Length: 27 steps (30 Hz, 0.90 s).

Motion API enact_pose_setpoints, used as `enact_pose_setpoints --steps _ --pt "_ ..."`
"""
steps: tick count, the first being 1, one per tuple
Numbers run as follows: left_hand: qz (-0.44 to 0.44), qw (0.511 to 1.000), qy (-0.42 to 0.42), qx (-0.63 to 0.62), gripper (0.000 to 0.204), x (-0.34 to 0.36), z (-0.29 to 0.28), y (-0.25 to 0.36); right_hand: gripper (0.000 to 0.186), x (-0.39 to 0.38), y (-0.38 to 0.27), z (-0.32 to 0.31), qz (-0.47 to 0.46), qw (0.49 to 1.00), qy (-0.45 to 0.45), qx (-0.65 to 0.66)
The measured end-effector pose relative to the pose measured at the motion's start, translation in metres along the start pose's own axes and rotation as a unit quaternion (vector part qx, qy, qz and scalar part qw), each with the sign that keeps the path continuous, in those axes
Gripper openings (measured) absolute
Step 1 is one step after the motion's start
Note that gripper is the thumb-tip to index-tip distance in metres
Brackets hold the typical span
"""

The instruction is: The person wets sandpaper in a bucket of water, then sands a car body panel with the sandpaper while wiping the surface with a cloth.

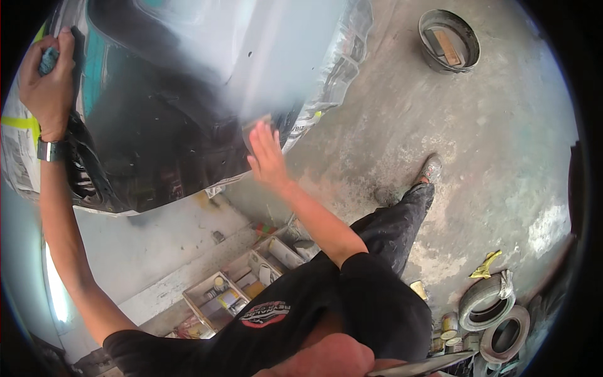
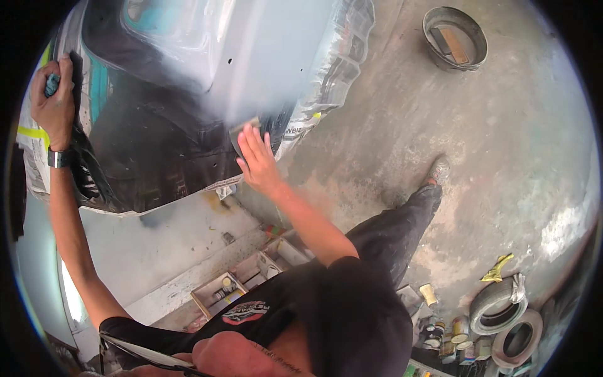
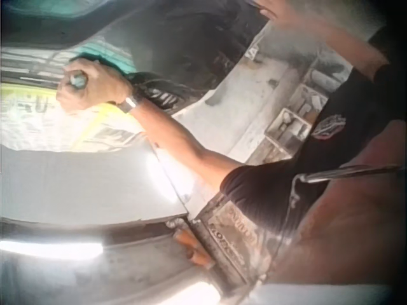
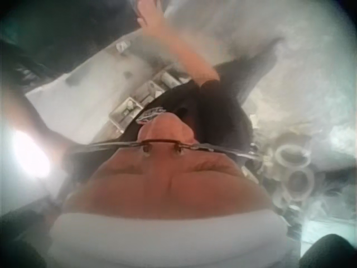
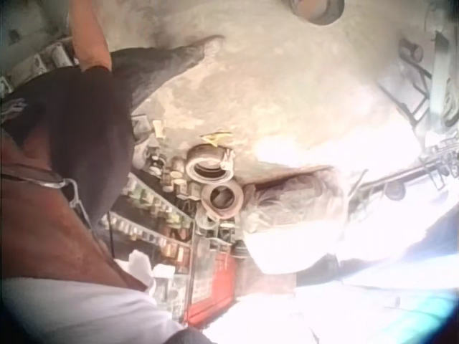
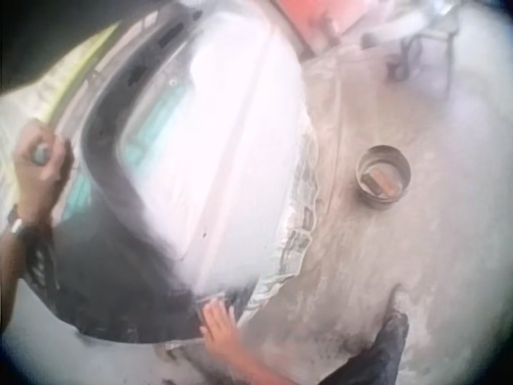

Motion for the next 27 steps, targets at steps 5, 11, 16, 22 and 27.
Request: enact_pose_setpoints --steps 5,11,16,22,27 --pt "-0.034 0.999 0.011 0.008 0.022 0.009 -0.019 0.007 0.051 0.155 0.039 -0.053 -0.017 0.997 0.046 -0.06" --pt "-0.017 0.999 0.021 0.028 0.02 0.009 -0.001 0.025 0.053 0.244 0.074 -0.099 0.019 0.987 0.134 -0.082" --pt "0.009 0.999 0.04 0.036 0.023 0.015 -0.013 0.051 0.073 0.063 0.001 0.0 0.026 0.999 -0.043 0.001" --pt "-0.014 0.999 0.044 -0.014 0.025 0.02 -0.015 0.056 0.059 0.309 0.102 -0.125 0.021 0.988 0.14 -0.054" --pt "-0.03 0.999 0.041 0.002 0.028 0.014 -0.011 0.056 0.06 0.294 0.078 -0.087 0.066 0.988 0.137 -0.037"
Point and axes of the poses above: each hand's wrist, its own x-axis towards the middle knuckle, its own z-axis out of the palm, y = z × x, the point moved 6 cm from there along x, towards the middle knuckle, and after that the axes turned 1 degree about -z, right-handed, at the moved point
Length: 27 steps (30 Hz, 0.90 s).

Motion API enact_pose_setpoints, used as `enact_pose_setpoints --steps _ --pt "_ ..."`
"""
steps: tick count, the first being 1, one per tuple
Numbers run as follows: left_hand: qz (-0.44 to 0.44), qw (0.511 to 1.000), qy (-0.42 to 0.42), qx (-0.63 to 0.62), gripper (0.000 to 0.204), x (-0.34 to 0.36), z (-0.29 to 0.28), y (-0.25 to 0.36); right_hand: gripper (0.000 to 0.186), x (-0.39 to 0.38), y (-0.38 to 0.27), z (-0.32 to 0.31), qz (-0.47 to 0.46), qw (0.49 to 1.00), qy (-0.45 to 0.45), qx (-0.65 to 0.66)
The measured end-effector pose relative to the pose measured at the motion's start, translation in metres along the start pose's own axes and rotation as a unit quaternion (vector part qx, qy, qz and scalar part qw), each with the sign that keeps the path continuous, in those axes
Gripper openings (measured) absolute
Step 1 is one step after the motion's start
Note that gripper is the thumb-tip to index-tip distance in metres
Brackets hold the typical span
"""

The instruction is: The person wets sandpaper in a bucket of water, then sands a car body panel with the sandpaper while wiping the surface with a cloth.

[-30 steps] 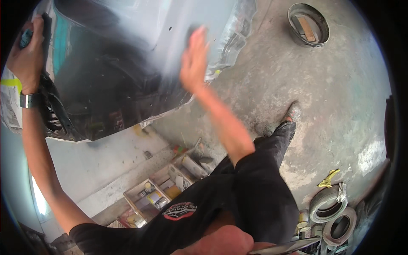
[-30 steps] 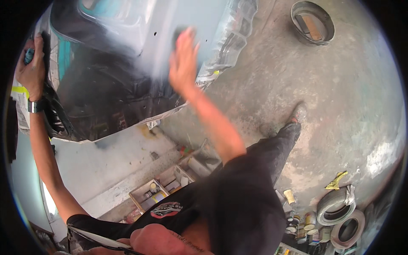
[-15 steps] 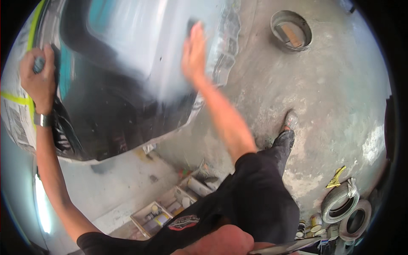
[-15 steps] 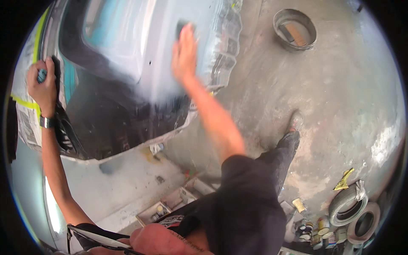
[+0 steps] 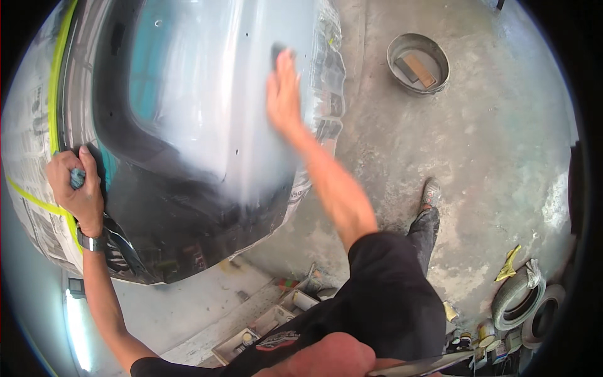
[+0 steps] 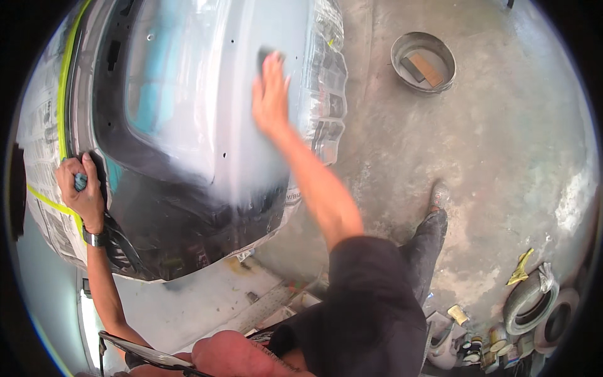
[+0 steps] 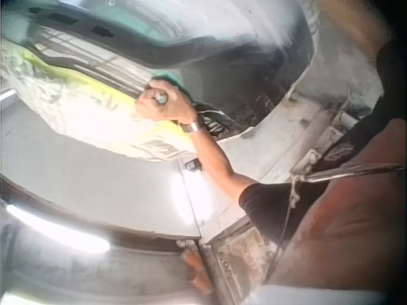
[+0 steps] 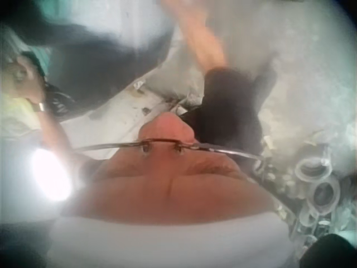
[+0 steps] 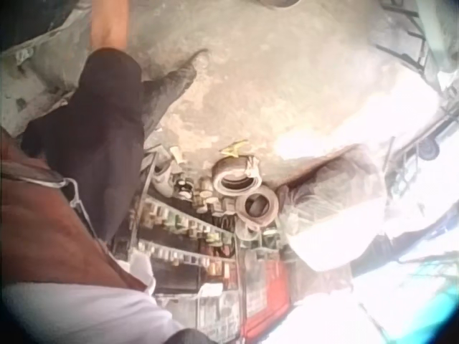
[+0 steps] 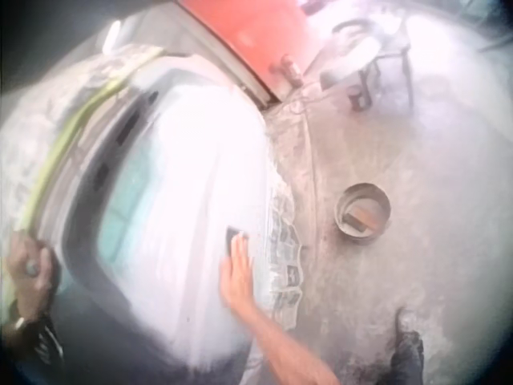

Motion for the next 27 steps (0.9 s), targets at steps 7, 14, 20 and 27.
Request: enact_pose_setpoints --steps 7,14,20,27 --pt "-0.017 1.0 -0.004 0.003 0.03 0.003 -0.004 -0.001 0.05 -0.026 -0.02 -0.017 -0.103 0.993 -0.057 0.001" --pt "-0.026 1.0 -0.017 -0.001 0.03 0.0 0.002 0.0 0.054 0.041 -0.018 -0.006 -0.061 0.998 -0.025 -0.002" --pt "-0.026 0.999 -0.026 0.023 0.03 0.004 -0.006 0.003 0.06 -0.053 -0.036 -0.015 -0.104 0.985 -0.132 -0.033" --pt "-0.035 0.999 -0.023 0.005 0.031 0.004 0.003 0.002 0.056 0.107 -0.016 -0.012 -0.033 0.999 -0.034 -0.011"
Point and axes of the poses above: each hand's wrist, its own x-axis towards the middle knuckle, its own z-axis out of the palm, y = z × x, the point moved 6 cm from there along x, towards the middle knuckle, and after that the axes turned 1 degree about -z, right-handed, at the moved point
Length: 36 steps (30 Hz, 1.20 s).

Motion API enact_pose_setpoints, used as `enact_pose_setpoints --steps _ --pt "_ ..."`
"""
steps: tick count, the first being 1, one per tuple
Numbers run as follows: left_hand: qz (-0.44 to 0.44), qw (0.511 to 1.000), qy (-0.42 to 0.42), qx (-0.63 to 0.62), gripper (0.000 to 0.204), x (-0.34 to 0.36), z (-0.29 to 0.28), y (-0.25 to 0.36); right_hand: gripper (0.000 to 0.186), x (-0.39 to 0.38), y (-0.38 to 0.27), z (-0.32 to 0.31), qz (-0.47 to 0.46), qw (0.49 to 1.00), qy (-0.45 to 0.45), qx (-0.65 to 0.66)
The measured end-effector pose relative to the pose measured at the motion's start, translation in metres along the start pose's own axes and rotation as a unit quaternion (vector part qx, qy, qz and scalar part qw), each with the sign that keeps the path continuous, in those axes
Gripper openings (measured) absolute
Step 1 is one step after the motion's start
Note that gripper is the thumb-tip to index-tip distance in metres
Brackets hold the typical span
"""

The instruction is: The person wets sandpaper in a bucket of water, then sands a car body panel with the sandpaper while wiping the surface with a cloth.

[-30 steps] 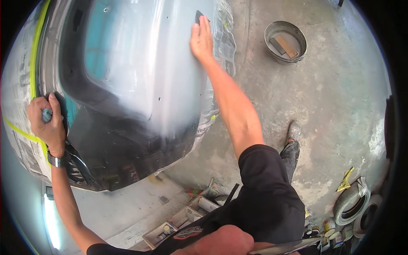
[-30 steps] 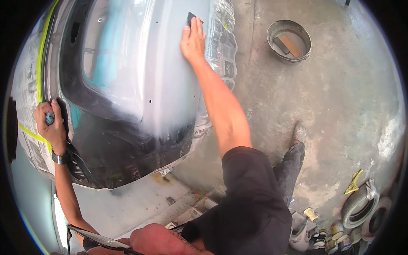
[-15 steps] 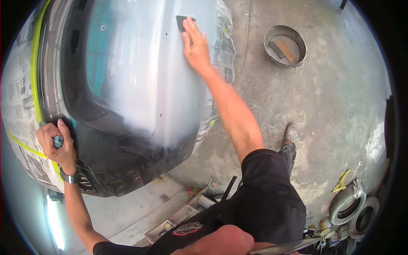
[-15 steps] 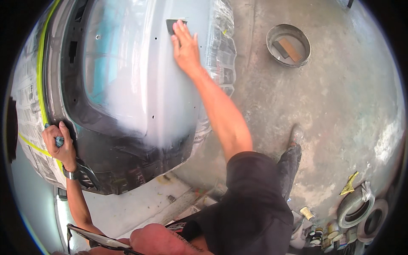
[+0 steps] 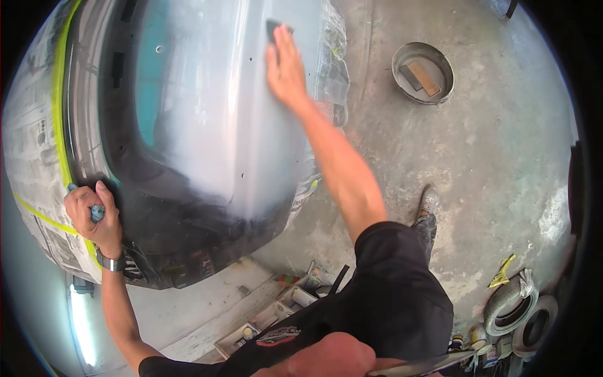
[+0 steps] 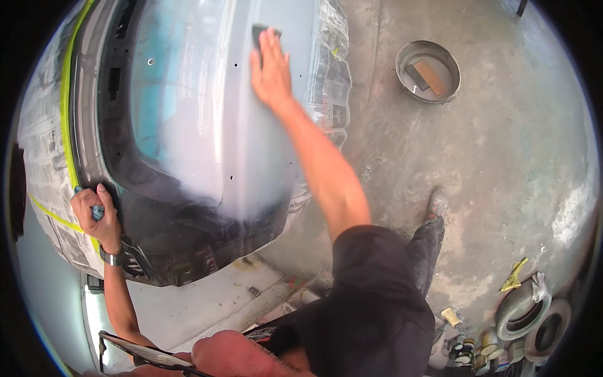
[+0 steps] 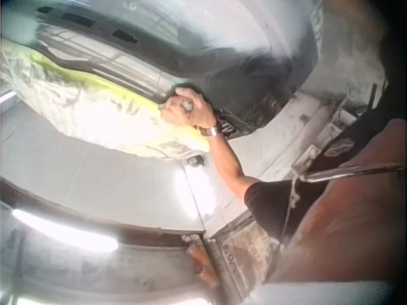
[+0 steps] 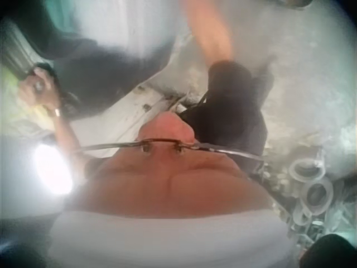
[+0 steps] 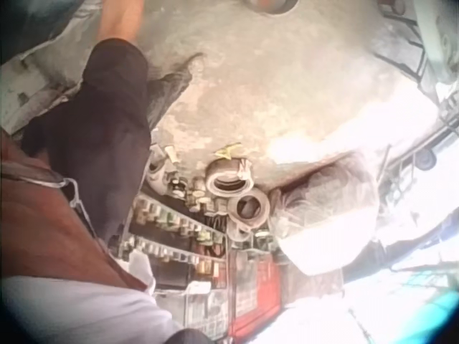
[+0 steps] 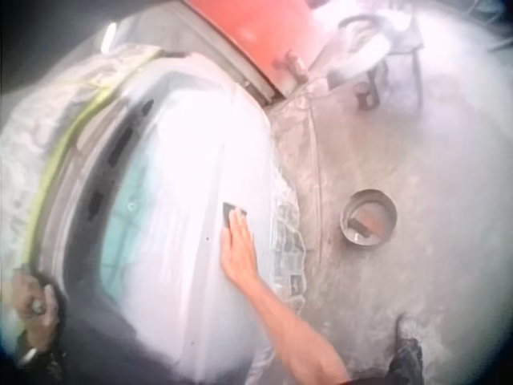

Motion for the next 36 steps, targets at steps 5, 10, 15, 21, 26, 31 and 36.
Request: enact_pose_setpoints --steps 5,10,15,21,26,31,36 --pt "0.022 0.999 -0.015 0.029 0.031 0.002 -0.009 -0.001 0.064 -0.196 -0.061 0.018 -0.031 0.984 -0.175 0.005" --pt "0.003 1.0 -0.004 0.019 0.032 0.001 -0.004 0.002 0.057 -0.015 -0.026 -0.01 -0.091 0.987 -0.065 -0.111" --pt "0.001 1.0 0.0 0.024 0.031 -0.001 -0.004 -0.002 0.063 -0.008 -0.025 0.014 -0.036 0.999 -0.016 -0.017" --pt "0.028 0.998 -0.017 0.044 0.029 0.002 -0.008 0.001 0.072 -0.198 -0.024 0.015 0.003 0.986 -0.165 0.009" --pt "0.004 0.999 -0.021 0.033 0.03 0.002 -0.001 0.003 0.062 0.023 0.037 -0.017 0.028 0.999 -0.013 0.01" --pt "-0.006 0.999 -0.022 0.044 0.032 -0.004 -0.006 -0.004 0.065 -0.052 -0.005 0.018 0.024 0.999 -0.032 0.013" --pt "0.016 0.998 -0.03 0.06 0.031 0.002 -0.012 0.0 0.058 -0.129 -0.023 0.012 -0.014 0.993 -0.107 0.041"
Point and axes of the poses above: each hand's wrist, its own x-axis towards the middle knuckle, its own z-axis out of the palm, y = z × x, the point moved 6 cm from there along x, towards the middle knuckle, and after that the axes turned 1 degree about -z, right-handed, at the moved point
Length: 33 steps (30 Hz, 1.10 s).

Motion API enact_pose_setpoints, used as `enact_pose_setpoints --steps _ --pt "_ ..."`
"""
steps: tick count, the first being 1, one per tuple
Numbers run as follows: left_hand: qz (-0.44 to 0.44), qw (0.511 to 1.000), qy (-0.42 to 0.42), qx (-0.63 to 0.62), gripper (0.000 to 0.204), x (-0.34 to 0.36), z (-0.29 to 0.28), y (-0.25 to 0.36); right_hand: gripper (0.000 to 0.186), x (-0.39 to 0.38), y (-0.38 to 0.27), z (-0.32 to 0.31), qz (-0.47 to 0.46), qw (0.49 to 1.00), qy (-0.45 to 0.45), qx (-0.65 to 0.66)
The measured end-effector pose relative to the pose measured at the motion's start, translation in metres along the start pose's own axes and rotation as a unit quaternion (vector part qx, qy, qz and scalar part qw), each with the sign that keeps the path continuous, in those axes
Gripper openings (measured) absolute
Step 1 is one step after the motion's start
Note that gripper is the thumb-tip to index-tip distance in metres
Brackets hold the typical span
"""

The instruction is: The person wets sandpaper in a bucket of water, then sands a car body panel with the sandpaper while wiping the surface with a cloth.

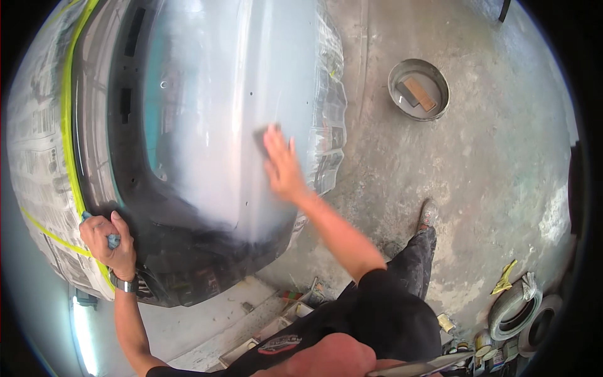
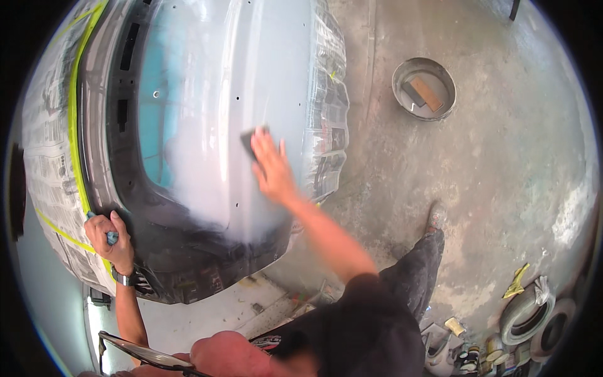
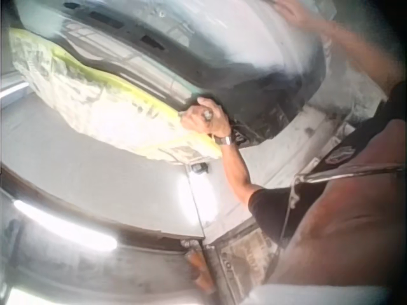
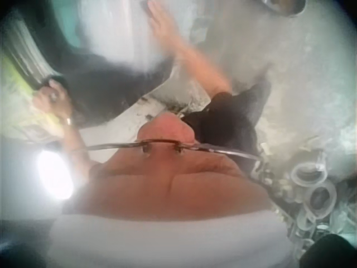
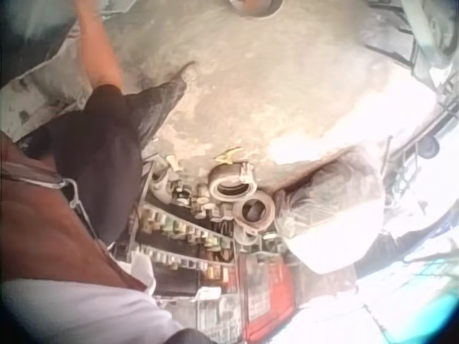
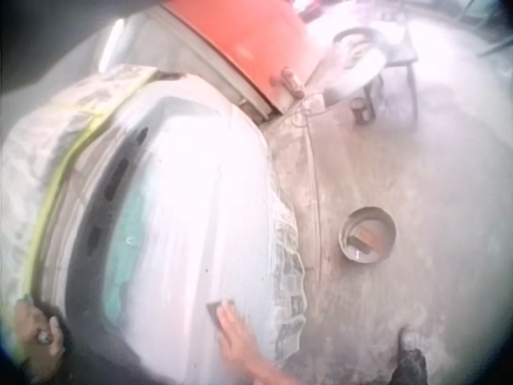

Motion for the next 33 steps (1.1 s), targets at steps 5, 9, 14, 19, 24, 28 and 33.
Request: enact_pose_setpoints --steps 5,9,14,19,24,28,33 --pt "-0.011 0.999 0.01 -0.035 0.032 0.0 0.014 0.004 0.051 0.175 0.047 -0.078 -0.003 0.994 0.091 -0.063" --pt "0.004 1.0 0.0 -0.017 0.032 -0.001 0.009 0.001 0.057 0.083 0.014 -0.02 0.003 0.995 0.09 -0.035" --pt "0.001 1.0 0.004 -0.016 0.031 -0.002 0.006 0.001 0.06 -0.025 0.008 0.002 0.012 1.0 0.012 -0.024" --pt "-0.011 0.999 0.013 -0.035 0.031 0.0 0.01 0.003 0.052 0.153 0.089 -0.085 0.075 0.984 0.164 -0.005" --pt "-0.003 1.0 -0.001 -0.015 0.031 -0.003 0.009 -0.002 0.051 0.05 0.044 -0.024 0.096 0.989 0.115 0.019" --pt "-0.006 1.0 0.004 -0.012 0.031 0.002 0.002 0.001 0.051 -0.022 0.024 -0.007 0.067 0.997 0.045 -0.01" --pt "-0.015 0.999 0.006 -0.04 0.029 -0.002 0.012 0.001 0.05 0.126 0.119 -0.089 0.099 0.982 0.162 0.002"
Point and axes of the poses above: each hand's wrist, its own x-axis towards the middle knuckle, its own z-axis out of the palm, y = z × x, the point moved 6 cm from there along x, towards the middle knuckle, and after that the axes turned 1 degree about -z, right-handed, at the moved point
